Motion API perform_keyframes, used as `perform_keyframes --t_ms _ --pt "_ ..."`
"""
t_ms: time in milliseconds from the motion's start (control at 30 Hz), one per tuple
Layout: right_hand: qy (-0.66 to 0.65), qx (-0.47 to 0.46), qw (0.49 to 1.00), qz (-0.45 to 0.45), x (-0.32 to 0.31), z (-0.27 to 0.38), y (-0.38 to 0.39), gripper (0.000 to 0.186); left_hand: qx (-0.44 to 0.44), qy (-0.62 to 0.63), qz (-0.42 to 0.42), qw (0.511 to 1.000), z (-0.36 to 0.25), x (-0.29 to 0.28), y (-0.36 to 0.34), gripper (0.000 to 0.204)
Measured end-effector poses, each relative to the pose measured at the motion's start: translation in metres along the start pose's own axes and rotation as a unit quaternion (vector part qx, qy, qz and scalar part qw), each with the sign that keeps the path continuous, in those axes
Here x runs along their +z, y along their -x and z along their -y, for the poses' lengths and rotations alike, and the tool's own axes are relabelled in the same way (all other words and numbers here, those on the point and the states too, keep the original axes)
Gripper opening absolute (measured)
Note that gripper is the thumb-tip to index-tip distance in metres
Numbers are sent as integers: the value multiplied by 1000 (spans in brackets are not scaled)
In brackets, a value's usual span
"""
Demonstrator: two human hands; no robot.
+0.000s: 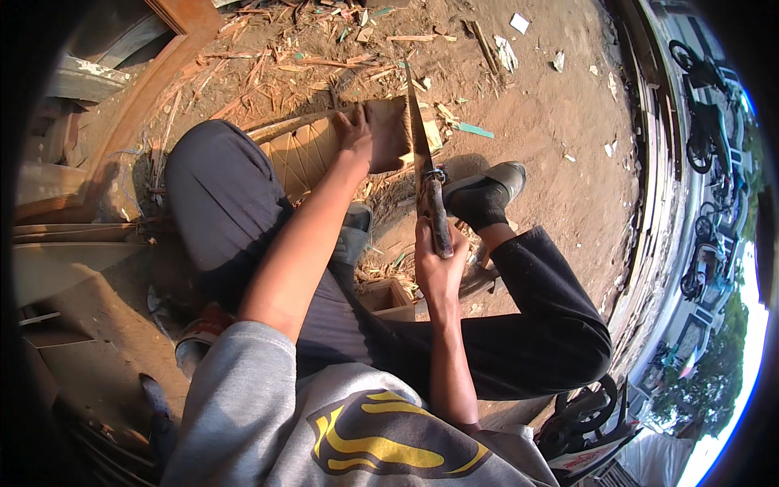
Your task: The person sits on the ground and uses a hand saw to cut a piece of wood. They hold the wood steady with their left hand and saw with their right hand, producing sawdust as they work.
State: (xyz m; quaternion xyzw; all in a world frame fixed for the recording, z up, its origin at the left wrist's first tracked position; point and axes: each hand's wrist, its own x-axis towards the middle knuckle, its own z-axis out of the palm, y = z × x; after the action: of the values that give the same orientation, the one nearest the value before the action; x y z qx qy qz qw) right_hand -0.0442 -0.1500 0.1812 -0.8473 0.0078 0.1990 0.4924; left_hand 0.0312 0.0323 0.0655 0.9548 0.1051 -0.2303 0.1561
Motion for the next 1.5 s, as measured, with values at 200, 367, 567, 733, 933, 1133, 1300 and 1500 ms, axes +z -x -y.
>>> perform_keyframes --t_ms 200,367,567,733,933,1133,1300,1500 --pt "-8 8 1000 -6 0 8 -2 20 1 -77 -117 990 -25 28 -21 88" --pt "-24 17 999 12 -7 6 6 21 -14 -103 -126 987 -36 13 -7 84" --pt "-50 -6 999 8 8 -8 -15 27 -7 -99 -166 981 -35 23 -9 79" --pt "-53 14 998 11 -3 -10 -2 27 1 -102 -206 973 -29 29 -9 76" --pt "-45 48 997 38 -8 -15 -29 21 5 -66 -213 975 -31 29 -9 75" --pt "-37 23 998 48 -7 -12 -17 22 7 -81 -211 974 -30 28 -8 76" --pt "-47 24 998 30 -4 -19 -19 22 8 -105 -230 968 -30 33 -12 76" --pt "-74 37 996 36 -3 -28 -29 21 11 -94 -201 975 -30 29 -10 78"
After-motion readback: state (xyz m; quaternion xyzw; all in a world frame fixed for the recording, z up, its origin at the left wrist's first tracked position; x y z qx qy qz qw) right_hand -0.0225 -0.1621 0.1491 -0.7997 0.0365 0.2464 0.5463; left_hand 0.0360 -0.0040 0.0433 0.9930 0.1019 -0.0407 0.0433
